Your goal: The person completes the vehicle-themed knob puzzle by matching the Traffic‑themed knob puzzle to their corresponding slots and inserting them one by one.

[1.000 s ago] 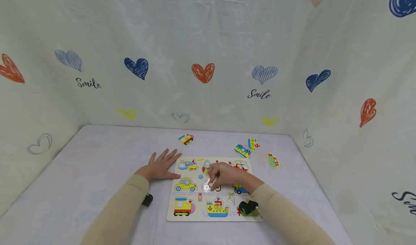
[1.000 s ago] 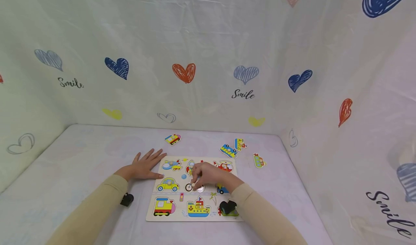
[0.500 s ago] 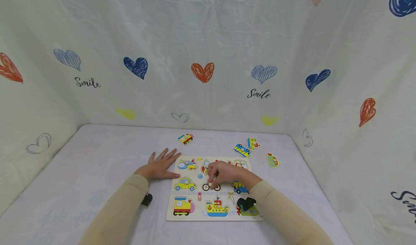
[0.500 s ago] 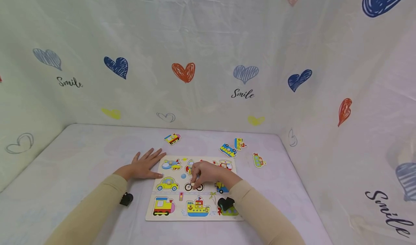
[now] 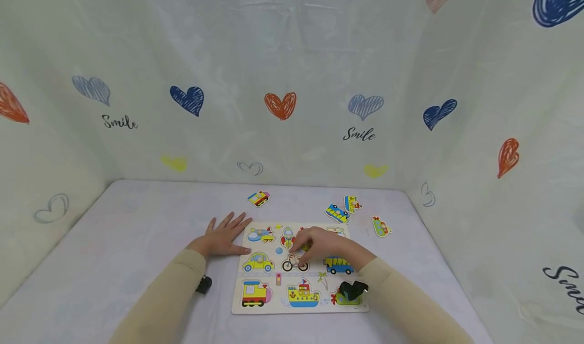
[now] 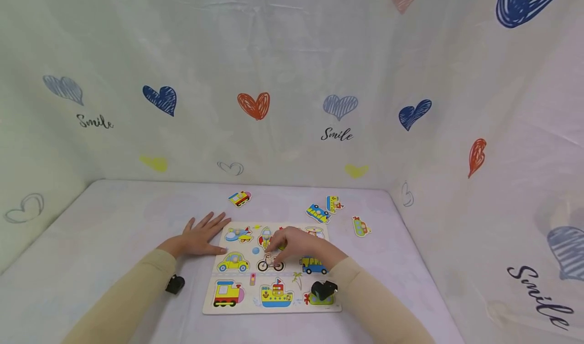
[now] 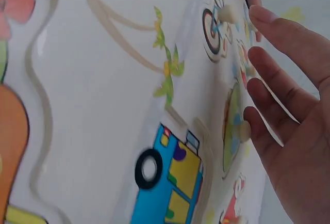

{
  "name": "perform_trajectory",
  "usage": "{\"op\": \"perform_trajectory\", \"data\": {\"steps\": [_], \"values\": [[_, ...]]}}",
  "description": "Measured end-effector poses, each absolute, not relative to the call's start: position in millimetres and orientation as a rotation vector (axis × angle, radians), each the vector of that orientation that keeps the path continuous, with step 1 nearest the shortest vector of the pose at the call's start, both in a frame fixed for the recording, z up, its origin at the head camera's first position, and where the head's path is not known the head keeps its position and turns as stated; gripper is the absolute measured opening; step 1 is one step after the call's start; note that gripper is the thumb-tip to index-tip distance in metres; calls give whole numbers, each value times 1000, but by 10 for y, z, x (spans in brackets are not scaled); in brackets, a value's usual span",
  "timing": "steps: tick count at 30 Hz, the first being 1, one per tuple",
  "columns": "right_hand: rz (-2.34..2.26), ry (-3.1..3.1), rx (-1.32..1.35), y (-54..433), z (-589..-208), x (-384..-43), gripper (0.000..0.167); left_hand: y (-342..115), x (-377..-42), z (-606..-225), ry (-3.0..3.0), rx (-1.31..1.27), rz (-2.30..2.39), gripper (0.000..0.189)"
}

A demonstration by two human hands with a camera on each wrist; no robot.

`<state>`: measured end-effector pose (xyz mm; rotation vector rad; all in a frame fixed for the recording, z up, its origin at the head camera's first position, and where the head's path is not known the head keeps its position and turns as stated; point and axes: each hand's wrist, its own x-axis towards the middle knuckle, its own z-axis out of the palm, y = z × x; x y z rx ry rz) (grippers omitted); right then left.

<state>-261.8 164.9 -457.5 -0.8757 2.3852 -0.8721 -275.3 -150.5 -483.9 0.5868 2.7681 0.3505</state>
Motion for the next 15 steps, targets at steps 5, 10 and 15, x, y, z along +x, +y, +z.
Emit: {"op": "perform_trajectory", "data": {"steps": [5,10,15], "values": [[-1002,2438,-795,1900,-4488,-2662,25,-1506,-2748,-4878,2777,594,344,97],[-1004,2504,-706,2156,-4405,-2743,26,-1501,-2746,-4866,2776,598,338,97],[-986,2597,-588,2348,-4412,-2845,26,-1499,-2741,-4857,2774,585,332,97]]}}
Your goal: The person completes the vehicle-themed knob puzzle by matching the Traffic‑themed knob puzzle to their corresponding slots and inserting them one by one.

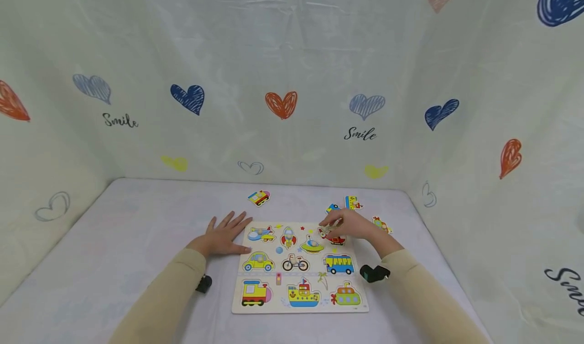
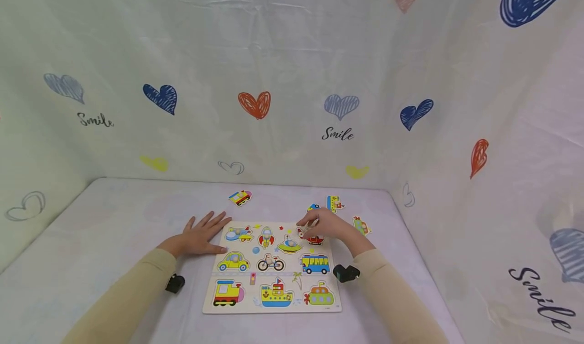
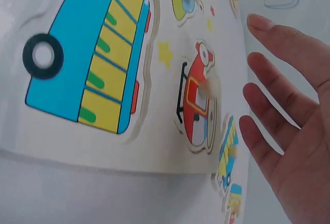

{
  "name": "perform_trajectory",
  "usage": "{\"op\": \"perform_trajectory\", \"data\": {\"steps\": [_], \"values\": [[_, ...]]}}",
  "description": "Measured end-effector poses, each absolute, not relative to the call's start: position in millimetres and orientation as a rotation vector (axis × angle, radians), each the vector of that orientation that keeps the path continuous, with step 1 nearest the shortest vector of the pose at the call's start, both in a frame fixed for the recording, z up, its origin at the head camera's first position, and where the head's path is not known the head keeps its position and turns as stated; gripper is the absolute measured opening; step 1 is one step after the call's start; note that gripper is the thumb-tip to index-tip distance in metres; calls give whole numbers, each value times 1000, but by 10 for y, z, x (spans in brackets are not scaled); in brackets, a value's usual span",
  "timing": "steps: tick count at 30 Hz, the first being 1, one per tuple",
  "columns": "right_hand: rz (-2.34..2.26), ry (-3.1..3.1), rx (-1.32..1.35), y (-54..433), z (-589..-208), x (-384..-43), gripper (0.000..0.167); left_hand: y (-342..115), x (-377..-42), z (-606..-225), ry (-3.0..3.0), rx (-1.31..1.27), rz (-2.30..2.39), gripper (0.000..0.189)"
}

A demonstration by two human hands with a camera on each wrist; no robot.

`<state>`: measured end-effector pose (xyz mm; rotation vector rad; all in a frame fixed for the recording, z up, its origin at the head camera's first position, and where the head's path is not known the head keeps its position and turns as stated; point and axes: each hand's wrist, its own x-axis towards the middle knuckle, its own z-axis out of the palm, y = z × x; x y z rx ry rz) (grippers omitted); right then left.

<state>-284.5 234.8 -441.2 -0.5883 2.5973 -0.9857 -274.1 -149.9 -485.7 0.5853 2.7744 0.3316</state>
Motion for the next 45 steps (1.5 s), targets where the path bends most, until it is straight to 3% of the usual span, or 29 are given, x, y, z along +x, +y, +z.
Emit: {"op": "perform_trajectory", "data": {"steps": [13,23,45], "values": [[-1056,2736,-376,2602,-4514,-3110,29,-1514,-2742,-4877,2780,585,345,97],[-1111,2752,-171,2695,-4709,-3360,21,-1517,-2760,-4888,2775,593,317,98],[-1077,2757,-127,2692,-4717,-3415,18,-1500,-2738,-4841,2784,601,341,96]]}}
